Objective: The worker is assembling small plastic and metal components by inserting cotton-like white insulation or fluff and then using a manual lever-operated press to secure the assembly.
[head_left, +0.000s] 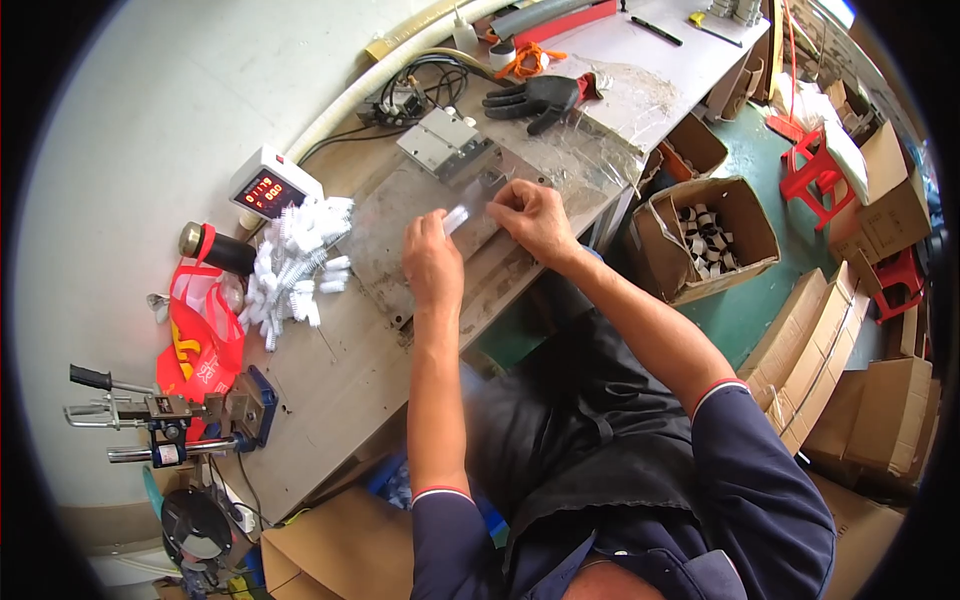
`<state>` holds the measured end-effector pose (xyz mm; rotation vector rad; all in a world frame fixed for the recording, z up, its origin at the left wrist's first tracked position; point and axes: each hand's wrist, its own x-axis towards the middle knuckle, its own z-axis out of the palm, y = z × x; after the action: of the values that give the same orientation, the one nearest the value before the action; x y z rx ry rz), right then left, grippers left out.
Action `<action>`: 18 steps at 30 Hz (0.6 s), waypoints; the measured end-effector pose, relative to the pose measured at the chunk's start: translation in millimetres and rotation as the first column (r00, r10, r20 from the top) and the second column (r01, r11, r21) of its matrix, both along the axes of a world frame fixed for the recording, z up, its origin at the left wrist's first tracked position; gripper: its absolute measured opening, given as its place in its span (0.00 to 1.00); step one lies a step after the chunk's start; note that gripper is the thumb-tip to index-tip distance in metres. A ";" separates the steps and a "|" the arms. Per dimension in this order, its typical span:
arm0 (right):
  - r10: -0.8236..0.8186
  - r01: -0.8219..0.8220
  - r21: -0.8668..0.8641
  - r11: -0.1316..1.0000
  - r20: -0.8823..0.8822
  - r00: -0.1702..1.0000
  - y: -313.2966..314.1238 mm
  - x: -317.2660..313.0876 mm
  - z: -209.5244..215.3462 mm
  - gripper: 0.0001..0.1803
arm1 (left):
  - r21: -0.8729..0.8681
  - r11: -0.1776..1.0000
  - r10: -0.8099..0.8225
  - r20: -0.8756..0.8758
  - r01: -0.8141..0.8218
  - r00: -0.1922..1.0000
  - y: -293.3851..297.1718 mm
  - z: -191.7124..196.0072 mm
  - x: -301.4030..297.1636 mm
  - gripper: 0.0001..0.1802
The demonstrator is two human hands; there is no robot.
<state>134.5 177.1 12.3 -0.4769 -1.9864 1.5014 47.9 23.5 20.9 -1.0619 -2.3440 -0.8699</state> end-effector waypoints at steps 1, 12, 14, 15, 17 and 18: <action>0.001 -0.001 0.021 1.000 -0.018 1.000 -1.3 -0.3 -1.1 0.09 | 0.004 1.000 0.023 0.017 -0.023 1.000 -1.8 0.9 0.0 0.15; 0.038 -0.043 -0.026 0.999 -0.148 0.988 -3.8 0.9 -2.9 0.12 | 0.336 0.940 -0.193 0.381 0.059 0.904 -7.4 5.6 -1.3 0.08; 0.033 -0.043 -0.047 0.998 -0.196 0.980 -4.6 1.1 -0.8 0.13 | 0.447 0.885 -0.389 0.547 0.134 0.741 -4.9 10.7 5.3 0.09; 0.046 -0.059 -0.070 0.996 -0.185 0.982 -7.0 1.6 4.3 0.13 | 0.443 0.886 -0.389 0.543 0.140 0.745 -5.9 9.4 4.8 0.09; 0.056 -0.074 -0.096 0.993 -0.180 0.982 -10.5 -0.8 14.2 0.14 | 0.499 0.851 -0.487 0.634 0.162 0.601 -7.9 5.5 1.4 0.09; 0.080 -0.110 -0.125 0.986 -0.219 0.972 -11.2 -2.0 19.5 0.13 | 0.540 0.825 -0.531 0.641 0.166 0.554 -7.3 6.9 2.2 0.09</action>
<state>132.5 165.9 31.8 -0.2656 -1.7699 1.6810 50.1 16.2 27.8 -1.1229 -2.3385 -2.2967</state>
